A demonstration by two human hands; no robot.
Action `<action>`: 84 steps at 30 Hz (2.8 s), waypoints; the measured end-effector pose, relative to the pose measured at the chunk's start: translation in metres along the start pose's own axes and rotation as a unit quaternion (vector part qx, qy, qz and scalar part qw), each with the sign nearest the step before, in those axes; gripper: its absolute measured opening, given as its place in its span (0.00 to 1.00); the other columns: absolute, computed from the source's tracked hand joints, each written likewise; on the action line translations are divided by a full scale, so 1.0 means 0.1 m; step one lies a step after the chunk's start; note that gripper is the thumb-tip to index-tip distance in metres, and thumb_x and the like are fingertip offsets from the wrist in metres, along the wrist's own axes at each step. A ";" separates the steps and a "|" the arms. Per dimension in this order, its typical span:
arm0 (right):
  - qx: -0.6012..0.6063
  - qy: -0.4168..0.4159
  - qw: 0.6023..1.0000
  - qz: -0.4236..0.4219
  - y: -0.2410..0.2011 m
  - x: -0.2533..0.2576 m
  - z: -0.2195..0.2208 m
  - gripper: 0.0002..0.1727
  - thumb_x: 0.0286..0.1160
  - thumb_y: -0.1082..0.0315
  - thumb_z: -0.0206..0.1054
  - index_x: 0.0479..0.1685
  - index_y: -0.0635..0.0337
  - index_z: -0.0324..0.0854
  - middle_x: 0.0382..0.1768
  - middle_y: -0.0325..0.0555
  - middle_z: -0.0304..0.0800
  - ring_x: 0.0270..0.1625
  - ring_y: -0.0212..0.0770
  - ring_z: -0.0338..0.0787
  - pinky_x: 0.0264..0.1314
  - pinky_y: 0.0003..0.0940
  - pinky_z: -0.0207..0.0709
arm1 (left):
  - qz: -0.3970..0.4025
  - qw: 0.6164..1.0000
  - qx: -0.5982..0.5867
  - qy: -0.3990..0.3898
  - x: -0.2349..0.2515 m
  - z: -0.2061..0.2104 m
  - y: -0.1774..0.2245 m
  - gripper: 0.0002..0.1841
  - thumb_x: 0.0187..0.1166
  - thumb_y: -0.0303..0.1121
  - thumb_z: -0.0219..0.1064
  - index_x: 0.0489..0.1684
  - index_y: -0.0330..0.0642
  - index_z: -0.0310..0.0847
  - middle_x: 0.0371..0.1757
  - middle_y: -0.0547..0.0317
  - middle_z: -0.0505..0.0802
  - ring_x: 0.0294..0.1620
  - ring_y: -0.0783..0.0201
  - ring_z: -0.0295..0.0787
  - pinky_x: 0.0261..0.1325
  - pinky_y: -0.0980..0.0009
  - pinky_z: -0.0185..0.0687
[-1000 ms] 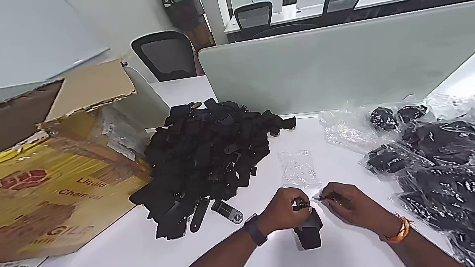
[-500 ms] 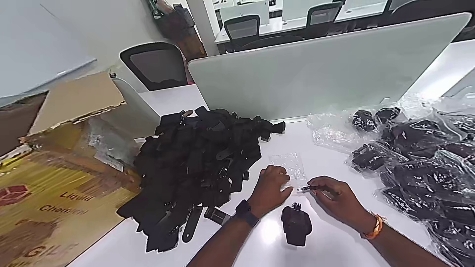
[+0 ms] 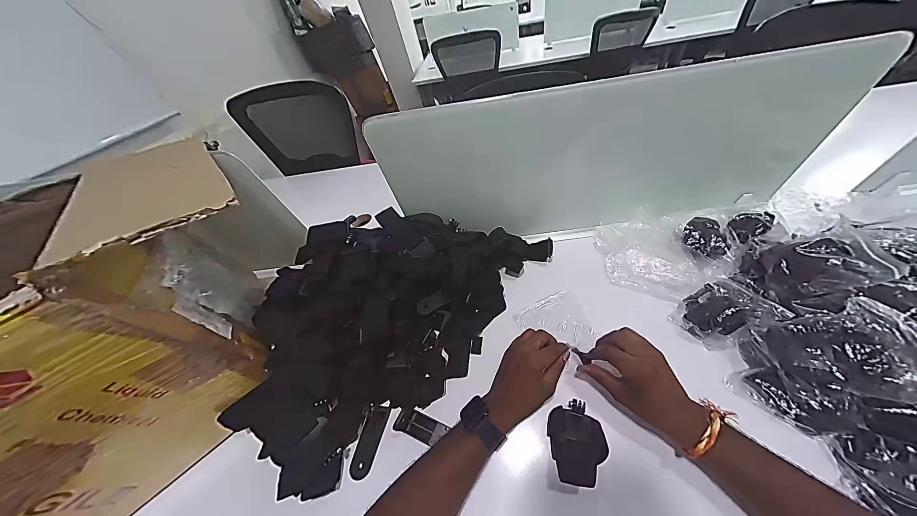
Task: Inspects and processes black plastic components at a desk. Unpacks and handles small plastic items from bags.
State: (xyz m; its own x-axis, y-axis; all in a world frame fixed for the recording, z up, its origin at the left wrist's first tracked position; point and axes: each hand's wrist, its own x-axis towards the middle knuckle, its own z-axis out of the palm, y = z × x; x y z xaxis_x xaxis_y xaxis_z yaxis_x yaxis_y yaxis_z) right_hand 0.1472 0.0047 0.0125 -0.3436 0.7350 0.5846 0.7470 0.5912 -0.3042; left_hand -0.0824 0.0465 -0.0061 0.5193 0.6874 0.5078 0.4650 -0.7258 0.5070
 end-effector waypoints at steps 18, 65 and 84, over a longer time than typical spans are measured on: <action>0.020 -0.096 0.985 0.143 0.18 0.13 0.13 0.11 0.62 0.64 0.74 0.39 0.59 0.84 0.30 0.46 0.87 0.32 0.46 0.88 0.35 0.47 0.81 | -0.289 0.870 0.239 -0.322 0.25 -0.96 -0.09 0.15 0.78 0.32 0.69 0.59 0.34 0.86 0.65 0.36 0.85 0.63 0.39 0.86 0.65 0.44 0.82; -0.073 -0.067 0.995 -0.020 0.18 0.24 0.22 0.12 0.82 0.57 0.63 0.36 0.53 0.86 0.40 0.44 0.91 0.46 0.47 0.90 0.54 0.50 0.76 | -0.050 0.996 0.074 -0.009 0.04 -0.09 0.05 0.12 0.83 0.37 0.63 0.43 0.44 0.93 0.43 0.55 0.94 0.49 0.56 0.90 0.58 0.59 0.85; 0.222 -0.165 0.960 0.047 -0.03 -0.01 -0.07 0.20 0.80 0.48 0.62 0.41 0.57 0.83 0.23 0.39 0.79 0.25 0.34 0.78 0.28 0.34 0.73 | -0.197 0.976 -0.060 -0.070 -0.16 -0.42 0.34 0.19 0.80 0.48 0.68 0.46 0.38 0.90 0.36 0.54 0.92 0.36 0.61 0.89 0.45 0.60 0.87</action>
State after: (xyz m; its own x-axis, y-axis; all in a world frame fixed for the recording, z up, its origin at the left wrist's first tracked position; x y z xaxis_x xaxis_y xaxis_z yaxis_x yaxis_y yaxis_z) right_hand 0.1489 0.0003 0.0181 -0.5024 0.8142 0.2910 0.4920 0.5459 -0.6782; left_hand -0.1043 0.0119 0.0325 0.4143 0.8958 0.1609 0.5652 -0.3918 0.7260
